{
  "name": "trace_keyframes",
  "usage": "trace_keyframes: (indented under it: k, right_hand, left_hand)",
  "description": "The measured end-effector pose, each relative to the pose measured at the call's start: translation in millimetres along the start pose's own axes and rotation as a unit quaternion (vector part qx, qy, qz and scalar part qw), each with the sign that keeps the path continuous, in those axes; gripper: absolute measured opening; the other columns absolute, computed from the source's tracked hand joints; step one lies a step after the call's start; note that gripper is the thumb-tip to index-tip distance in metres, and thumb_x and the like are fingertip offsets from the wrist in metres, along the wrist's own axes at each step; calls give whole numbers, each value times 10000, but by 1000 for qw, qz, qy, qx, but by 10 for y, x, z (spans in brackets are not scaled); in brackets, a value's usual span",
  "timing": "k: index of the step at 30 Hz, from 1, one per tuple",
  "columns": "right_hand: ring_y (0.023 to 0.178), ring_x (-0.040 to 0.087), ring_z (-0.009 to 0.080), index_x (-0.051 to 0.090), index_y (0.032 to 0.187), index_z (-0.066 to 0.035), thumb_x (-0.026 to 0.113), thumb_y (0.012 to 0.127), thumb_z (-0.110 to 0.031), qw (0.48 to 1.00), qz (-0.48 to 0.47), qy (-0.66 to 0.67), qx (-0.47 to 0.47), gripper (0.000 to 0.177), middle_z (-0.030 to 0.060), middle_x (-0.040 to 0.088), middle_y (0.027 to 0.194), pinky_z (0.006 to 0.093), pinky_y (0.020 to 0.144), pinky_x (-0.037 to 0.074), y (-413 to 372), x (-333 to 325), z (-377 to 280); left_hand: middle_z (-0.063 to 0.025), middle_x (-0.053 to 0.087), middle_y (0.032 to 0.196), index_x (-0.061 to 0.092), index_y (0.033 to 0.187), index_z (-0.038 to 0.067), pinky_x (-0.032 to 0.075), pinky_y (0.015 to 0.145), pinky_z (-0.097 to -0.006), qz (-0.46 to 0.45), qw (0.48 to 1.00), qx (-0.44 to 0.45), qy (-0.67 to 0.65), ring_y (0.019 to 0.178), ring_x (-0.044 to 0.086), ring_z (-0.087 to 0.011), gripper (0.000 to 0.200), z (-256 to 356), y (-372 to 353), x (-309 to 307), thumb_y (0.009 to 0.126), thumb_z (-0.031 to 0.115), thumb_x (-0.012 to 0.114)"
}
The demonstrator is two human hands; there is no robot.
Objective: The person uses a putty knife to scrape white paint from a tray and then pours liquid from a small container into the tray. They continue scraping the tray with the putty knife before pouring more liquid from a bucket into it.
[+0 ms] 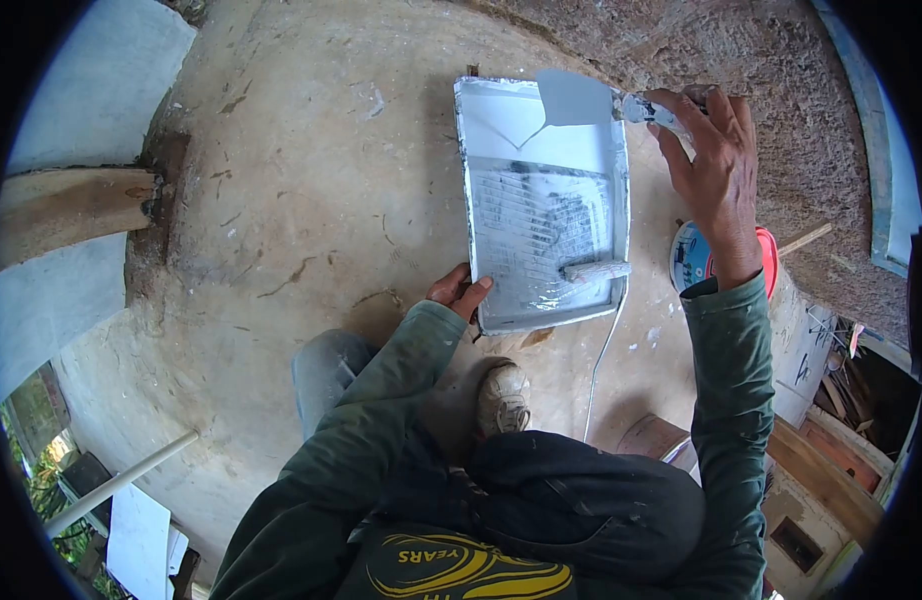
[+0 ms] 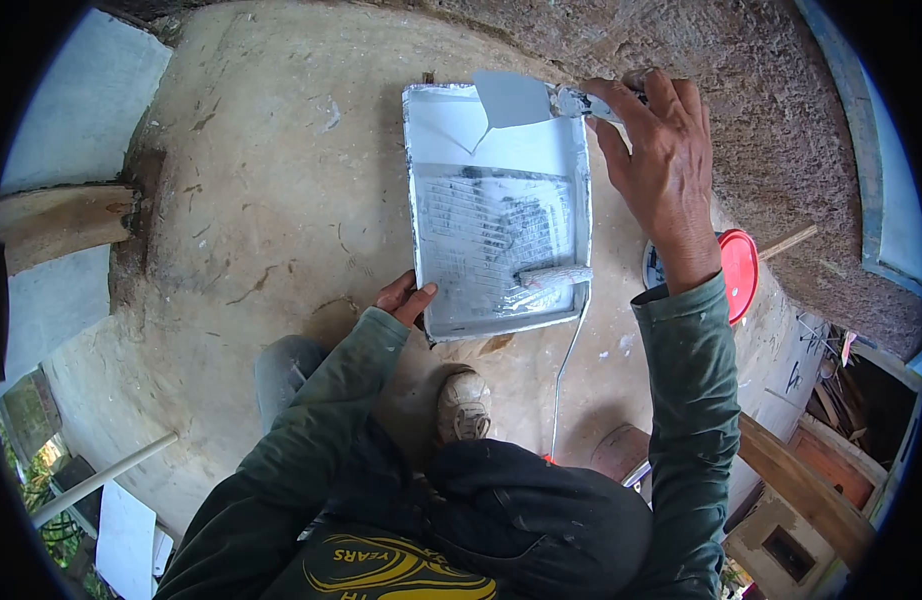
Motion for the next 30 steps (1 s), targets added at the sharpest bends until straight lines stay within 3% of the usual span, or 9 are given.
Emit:
trace_keyframes:
  k: [9,11,13,16,22,30]
  right_hand:
    - [865,511,232,696,1079,-204,739,769,-160,998,52,-28,2,316,37,582,935,359,771,453,-95,-340,10]
    - [845,507,230,694,1077,-184,739,765,-153,998,45,-17,26,317,47,579,928,359,754,453,-146,-273,-4]
    - [824,501,237,689,1080,-152,737,761,-147,999,33,20,37,323,61,573,911,367,737,452,-238,23,-10]
    - [823,611,290,668,1062,-109,713,788,-173,991,-101,28,78,285,132,597,917,397,680,513,-477,708,38]
    - [771,656,369,635,972,-70,640,859,-235,955,-228,38,185,200,171,632,862,445,653,525,-791,855,291]
    - [774,653,394,603,1000,-57,624,869,-220,948,-251,50,189,210,186,647,866,482,674,518,-1112,958,203]
  left_hand:
    - [-134,628,1156,491,1281,-29,483,848,-320,14,999,1,-49,1008,601,-186,522,52,-5,33,928,337,607]
    - [-138,590,1245,482,1325,-47,397,999,-328,11,999,-21,-32,1148,534,-197,579,-5,18,9,929,357,602]
    - [-132,592,1240,487,1321,-44,395,998,-328,17,999,-13,-38,1148,533,-194,578,51,-10,32,934,373,589]
    - [-120,598,1225,497,1314,-35,394,994,-327,20,999,1,-30,1140,532,-187,571,-36,29,-11,942,391,573]
    - [-105,603,1203,510,1305,-18,398,978,-318,6,1000,-4,-19,1110,531,-168,559,7,2,-3,952,412,561]
    - [-96,621,1158,533,1280,-9,410,956,-309,-5,1000,6,-27,1075,540,-158,546,172,-50,66,954,429,554]
Point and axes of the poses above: each hand's wrist, its own y-axis towards the middle knuckle, its own x-axis out of the palm, z = x × y, the point moved 7 cm from there along y, towards the middle knuckle
